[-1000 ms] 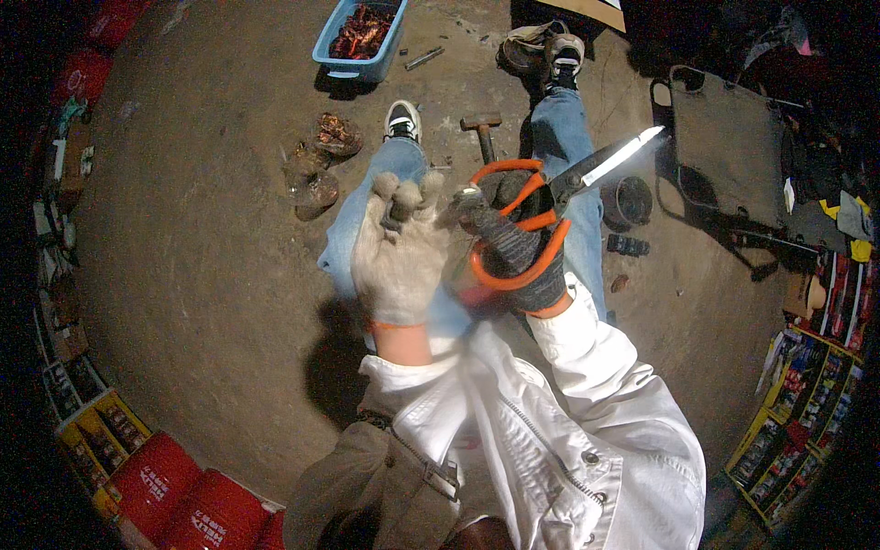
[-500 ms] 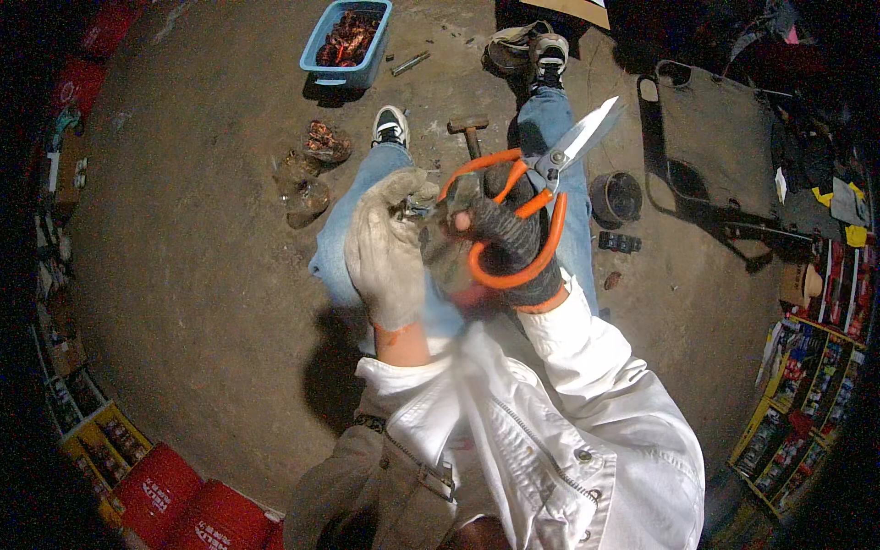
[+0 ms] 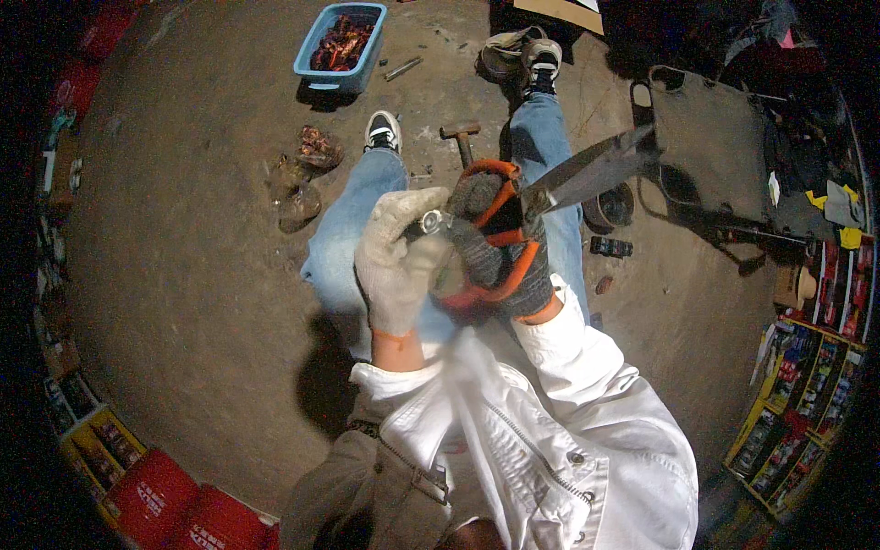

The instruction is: The person sits on the floor and uses a hammer and scissors to disassemble a small cylindrical electronic component. They repeatedly strike and pry the object, remove parts, and place debris into a nearby blue bin.

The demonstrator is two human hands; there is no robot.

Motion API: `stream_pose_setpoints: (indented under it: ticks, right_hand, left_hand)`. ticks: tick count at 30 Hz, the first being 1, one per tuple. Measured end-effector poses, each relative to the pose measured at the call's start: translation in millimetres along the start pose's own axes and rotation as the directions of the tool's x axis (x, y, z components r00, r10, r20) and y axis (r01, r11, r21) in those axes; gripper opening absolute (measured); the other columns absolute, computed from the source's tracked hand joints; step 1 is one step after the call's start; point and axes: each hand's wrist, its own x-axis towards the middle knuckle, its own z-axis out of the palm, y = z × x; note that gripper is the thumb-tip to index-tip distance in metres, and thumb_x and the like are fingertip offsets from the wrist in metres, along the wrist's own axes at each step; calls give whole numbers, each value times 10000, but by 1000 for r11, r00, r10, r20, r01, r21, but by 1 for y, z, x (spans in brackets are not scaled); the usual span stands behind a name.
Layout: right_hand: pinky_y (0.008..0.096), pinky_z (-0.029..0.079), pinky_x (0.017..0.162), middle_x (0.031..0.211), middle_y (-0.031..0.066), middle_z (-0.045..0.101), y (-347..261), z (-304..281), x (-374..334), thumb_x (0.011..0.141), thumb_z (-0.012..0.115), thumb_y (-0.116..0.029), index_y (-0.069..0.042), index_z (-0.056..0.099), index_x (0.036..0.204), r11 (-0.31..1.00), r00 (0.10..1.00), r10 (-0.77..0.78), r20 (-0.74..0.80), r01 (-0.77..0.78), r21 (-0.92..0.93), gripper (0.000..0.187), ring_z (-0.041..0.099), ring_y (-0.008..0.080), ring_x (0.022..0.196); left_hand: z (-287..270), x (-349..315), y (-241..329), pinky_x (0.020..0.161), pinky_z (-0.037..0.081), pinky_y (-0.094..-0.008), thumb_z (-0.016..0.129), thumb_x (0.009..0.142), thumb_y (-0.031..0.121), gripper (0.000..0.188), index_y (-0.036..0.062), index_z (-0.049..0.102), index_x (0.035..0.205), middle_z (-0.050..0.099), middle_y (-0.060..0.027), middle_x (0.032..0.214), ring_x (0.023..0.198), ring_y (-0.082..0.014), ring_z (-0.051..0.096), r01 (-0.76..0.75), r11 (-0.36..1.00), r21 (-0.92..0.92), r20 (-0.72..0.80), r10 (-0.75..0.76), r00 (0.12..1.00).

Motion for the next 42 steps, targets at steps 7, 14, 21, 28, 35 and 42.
stream_pose_setpoints:
  ticks: [7, 14, 21, 28, 35, 42]
  right_hand:
    - [324, 467, 770, 980, 95, 606, -5, -7, -3, 795, 633, -75, 7, 573, 990, 974, 984, 126, 122, -146, 175, 220, 581, 226, 872]
    - [242, 404, 650, 847, 25, 535, -11, -1, 0, 797, 668, -160, -48, 513, 865, 840, 949, 273, 155, -314, 443, 202, 494, 113, 744]
    - [266, 495, 685, 876, 86, 634, 3, -7, -1, 820, 637, -184, 5, 581, 984, 944, 963, 211, 166, -245, 222, 257, 608, 159, 770]
    - [235, 448, 644, 812, 41, 608, 0, 3, -3, 802, 643, -155, -19, 623, 924, 796, 924, 362, 124, -375, 475, 184, 565, 103, 737]
    - [277, 519, 724, 900, 104, 646, -8, 4, -4, 807, 654, -144, 10, 591, 988, 510, 863, 427, 270, -477, 716, 245, 632, 175, 809]
    - [238, 525, 658, 836, 91, 640, -10, 3, -8, 804, 667, -171, 24, 570, 1029, 433, 826, 467, 315, -525, 733, 313, 629, 145, 708]
  left_hand:
    - [-2, -2, 6, 712, 482, -286, 801, 622, 158, 400, 10, 663, 967, 591, -67, 917, 832, -189, 569, -149, 975, 165, -34, 156, 987]
    - [-5, -2, 2, 693, 464, -276, 777, 476, 22, 458, 10, 669, 921, 593, -58, 871, 800, -178, 560, -182, 944, 275, -36, 199, 979]
    - [3, -5, 2, 691, 479, -292, 813, 507, 46, 473, 9, 661, 954, 604, -88, 902, 798, -204, 581, -88, 996, 12, -90, 88, 992]
    - [-2, -8, 0, 698, 477, -283, 784, 527, 7, 443, -12, 659, 952, 617, -95, 894, 798, -206, 585, -74, 997, 5, -46, 74, 996]
    - [-4, -6, -2, 697, 477, -274, 725, 552, -30, 395, -38, 656, 941, 613, -89, 873, 796, -182, 586, -63, 996, -68, -64, 58, 996]
    - [-4, -12, 2, 632, 498, -231, 650, 714, -22, 325, -95, 600, 1026, 587, -104, 880, 695, -156, 606, 137, 875, -464, 18, -146, 989]
